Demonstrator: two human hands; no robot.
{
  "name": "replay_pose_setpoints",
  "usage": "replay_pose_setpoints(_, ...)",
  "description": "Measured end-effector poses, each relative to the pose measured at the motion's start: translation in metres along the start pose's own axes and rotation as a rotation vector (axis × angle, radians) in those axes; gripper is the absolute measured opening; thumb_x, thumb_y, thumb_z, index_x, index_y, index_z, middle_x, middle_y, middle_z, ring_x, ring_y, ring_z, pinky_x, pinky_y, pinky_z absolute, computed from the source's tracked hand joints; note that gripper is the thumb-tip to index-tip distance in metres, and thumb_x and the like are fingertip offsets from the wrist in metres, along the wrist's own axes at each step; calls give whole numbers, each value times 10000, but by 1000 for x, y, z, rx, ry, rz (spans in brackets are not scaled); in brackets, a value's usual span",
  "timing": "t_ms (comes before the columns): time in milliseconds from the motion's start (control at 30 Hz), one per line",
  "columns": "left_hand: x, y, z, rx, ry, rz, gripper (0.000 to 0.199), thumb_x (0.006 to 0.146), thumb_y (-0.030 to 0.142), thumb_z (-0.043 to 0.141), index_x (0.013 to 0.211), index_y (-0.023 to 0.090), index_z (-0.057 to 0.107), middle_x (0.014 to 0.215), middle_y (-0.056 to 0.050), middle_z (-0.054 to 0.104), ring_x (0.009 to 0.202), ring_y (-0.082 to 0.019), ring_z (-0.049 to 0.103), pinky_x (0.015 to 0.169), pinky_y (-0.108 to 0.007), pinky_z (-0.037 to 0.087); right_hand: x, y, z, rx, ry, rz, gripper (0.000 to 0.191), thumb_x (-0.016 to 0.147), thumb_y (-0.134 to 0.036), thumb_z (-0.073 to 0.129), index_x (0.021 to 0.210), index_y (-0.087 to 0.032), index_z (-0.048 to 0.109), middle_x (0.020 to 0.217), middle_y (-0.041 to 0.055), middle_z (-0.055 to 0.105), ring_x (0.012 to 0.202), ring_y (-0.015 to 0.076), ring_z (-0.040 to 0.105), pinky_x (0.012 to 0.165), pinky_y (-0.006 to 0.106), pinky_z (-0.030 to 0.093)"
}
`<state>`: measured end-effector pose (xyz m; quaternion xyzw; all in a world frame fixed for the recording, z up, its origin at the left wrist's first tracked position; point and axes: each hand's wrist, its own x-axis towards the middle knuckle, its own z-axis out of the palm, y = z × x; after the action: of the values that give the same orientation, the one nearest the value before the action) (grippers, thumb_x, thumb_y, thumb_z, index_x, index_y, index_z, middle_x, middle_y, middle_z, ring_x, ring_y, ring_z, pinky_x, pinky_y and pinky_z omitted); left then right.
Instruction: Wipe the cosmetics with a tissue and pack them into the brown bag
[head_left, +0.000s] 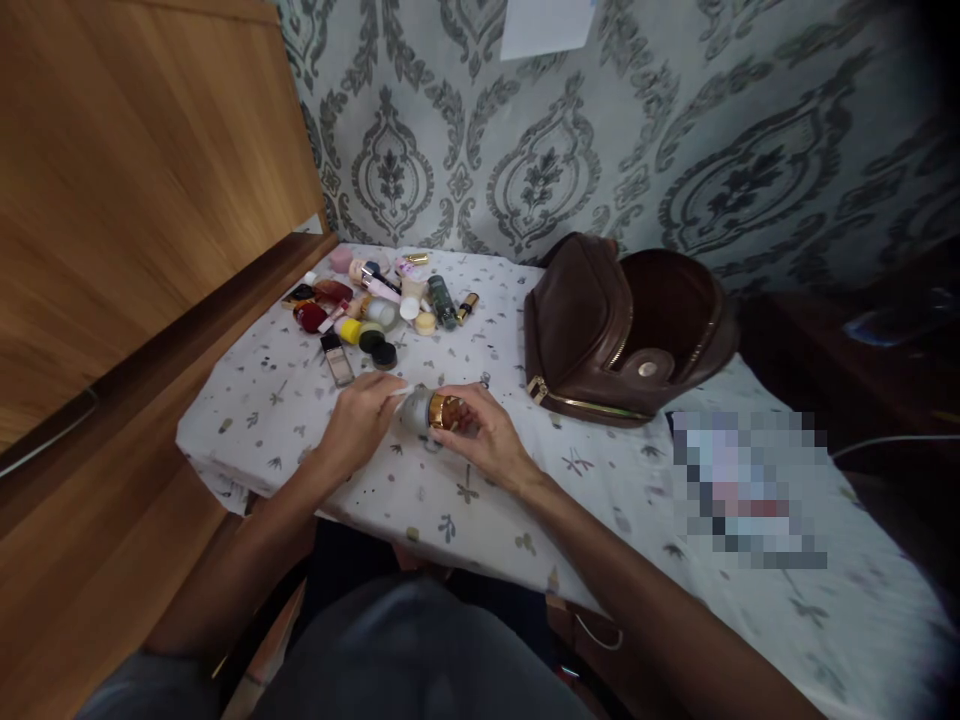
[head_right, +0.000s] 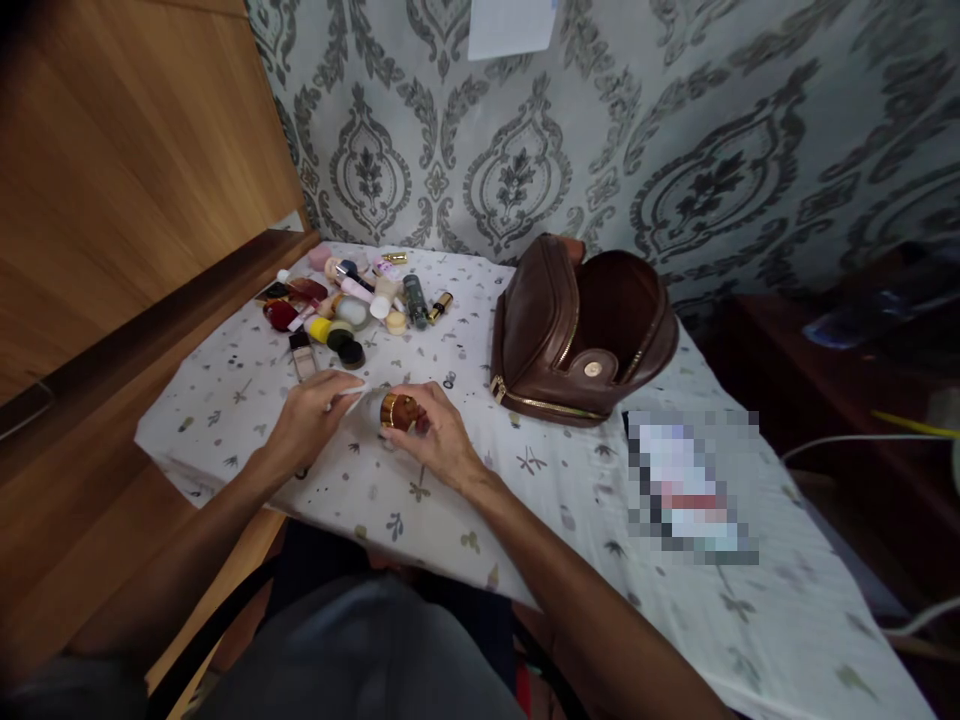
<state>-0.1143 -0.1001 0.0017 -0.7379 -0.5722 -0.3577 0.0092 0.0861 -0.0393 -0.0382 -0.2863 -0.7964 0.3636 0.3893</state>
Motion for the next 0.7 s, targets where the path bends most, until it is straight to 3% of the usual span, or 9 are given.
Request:
replay_pose_setpoints(100,0,-1,-2,-24,45,-23,174,950,212,535,1000,181,699,1001,-70,735,945,-209,681,853,-337,544,-1,-1,1,-61,-16,-24,474,818,-365,733,1254,-263,578,1094,67,597,927,218,613,761,353,545)
replay_pose_setpoints(233,-2,9,-2,-76,36,58,185,958,212,530,1052,190,688,1055,-72,726,1002,-204,667,891,-338,535,-2,0,1,-90,-4,-60,634,786,-355,763,1348,-250,489,1165,84,588,973,235,621,811,385,556)
replay_pose_setpoints(367,-3,3,-4,22,-22,-24,190,954,196,513,988,175,699,977,-77,729,919,-223,675,830,-354,544,-2,-2,0,-106,-18,-120,500,800,-309,751,1254,-253,551,1122,75,584,1014,240,612,838,381,564)
replay_pose_setpoints(467,-4,3,-7,19,17,-57,182,955,209,519,994,181,694,985,-70,729,933,-217,677,845,-349,540,-3,-3,-1,-145,-38,-157,491,820,-281,729,1278,-270,550,1103,70,564,1034,239,603,860,379,564)
replay_pose_setpoints(600,-6,9,-6,-16,25,18,192,968,222,513,1060,194,679,1039,-65,717,994,-205,662,880,-333,529,-6,-3,-3,-201,-84,-204,502,875,-308,686,1346,-280,516,1120,72,555,891,198,612,779,355,574)
replay_pose_setpoints(700,-5,1,-6,78,-37,-41,187,951,184,512,998,174,692,977,-78,717,931,-227,669,832,-354,538,-8,-3,-4,-192,-119,-172,504,892,-368,669,1364,-291,510,1168,79,547,775,161,606,667,319,579)
